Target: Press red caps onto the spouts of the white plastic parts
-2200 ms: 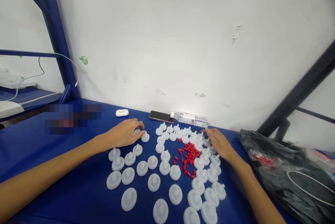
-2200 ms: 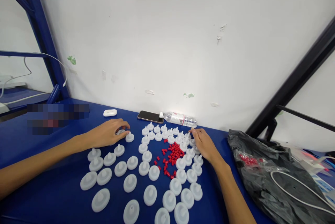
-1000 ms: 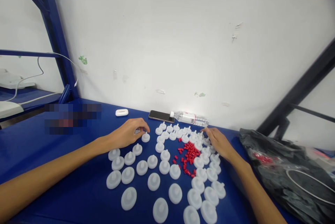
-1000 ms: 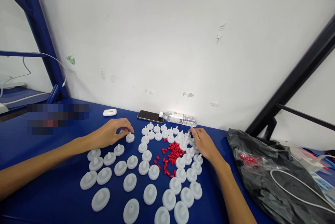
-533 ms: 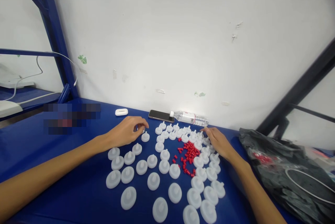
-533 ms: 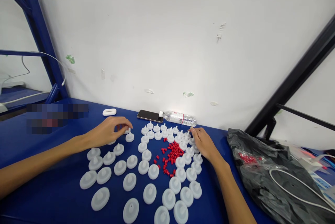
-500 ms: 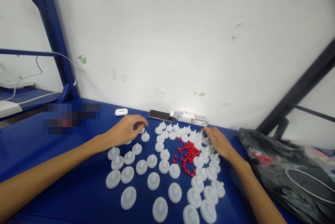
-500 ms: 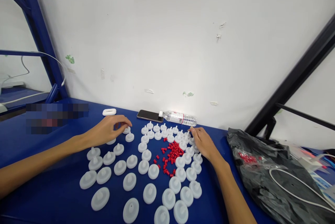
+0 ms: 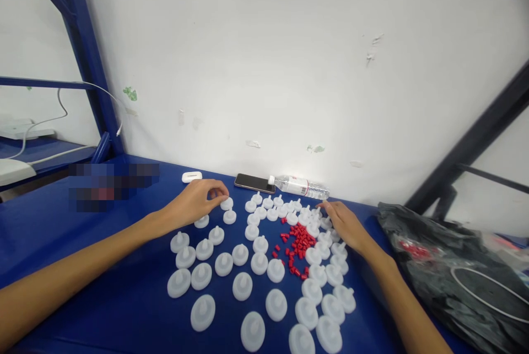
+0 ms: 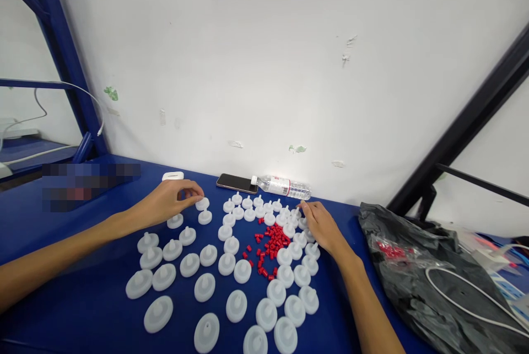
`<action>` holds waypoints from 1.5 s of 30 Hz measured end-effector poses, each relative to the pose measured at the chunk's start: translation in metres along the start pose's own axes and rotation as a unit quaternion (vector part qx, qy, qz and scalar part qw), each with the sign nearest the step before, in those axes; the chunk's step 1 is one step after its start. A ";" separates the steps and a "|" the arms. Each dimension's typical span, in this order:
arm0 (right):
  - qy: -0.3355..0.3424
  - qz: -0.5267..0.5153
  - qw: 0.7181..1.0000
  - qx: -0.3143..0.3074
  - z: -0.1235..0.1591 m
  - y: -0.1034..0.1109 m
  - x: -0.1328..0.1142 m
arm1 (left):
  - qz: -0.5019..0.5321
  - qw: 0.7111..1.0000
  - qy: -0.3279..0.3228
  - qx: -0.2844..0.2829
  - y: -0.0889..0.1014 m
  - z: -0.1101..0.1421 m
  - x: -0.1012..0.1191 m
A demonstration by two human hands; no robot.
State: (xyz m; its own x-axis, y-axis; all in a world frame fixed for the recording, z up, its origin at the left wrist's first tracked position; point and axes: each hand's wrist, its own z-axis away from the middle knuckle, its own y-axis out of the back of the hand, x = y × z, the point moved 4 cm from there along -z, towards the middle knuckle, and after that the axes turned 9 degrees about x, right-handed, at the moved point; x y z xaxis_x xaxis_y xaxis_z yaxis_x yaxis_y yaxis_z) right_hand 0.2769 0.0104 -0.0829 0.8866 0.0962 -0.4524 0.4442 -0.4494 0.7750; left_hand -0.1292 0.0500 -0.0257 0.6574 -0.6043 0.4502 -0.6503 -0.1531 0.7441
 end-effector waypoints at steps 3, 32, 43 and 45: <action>0.000 0.000 1.000 -0.003 0.000 0.001 -0.001 | 0.022 1.000 -0.008 0.009 0.005 0.001 0.013; 0.012 -0.001 1.000 -0.006 0.000 0.001 -0.001 | 0.085 0.987 0.016 -0.136 -0.013 0.008 0.010; 0.008 0.001 1.000 -0.009 0.000 0.000 -0.001 | 0.066 0.987 0.026 -0.141 -0.016 0.008 0.004; 0.008 0.001 1.000 -0.008 0.000 0.000 -0.002 | 0.067 0.986 0.028 -0.153 -0.016 0.009 0.005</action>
State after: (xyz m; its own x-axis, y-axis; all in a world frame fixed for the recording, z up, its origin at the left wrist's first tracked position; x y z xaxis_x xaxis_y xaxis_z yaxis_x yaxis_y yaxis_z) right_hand 0.2749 0.0097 -0.0818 0.8895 0.1088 -0.4438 0.4441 -0.4352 0.7832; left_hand -0.1191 0.0427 -0.0393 0.5999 -0.5570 0.5744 -0.5925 0.1732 0.7868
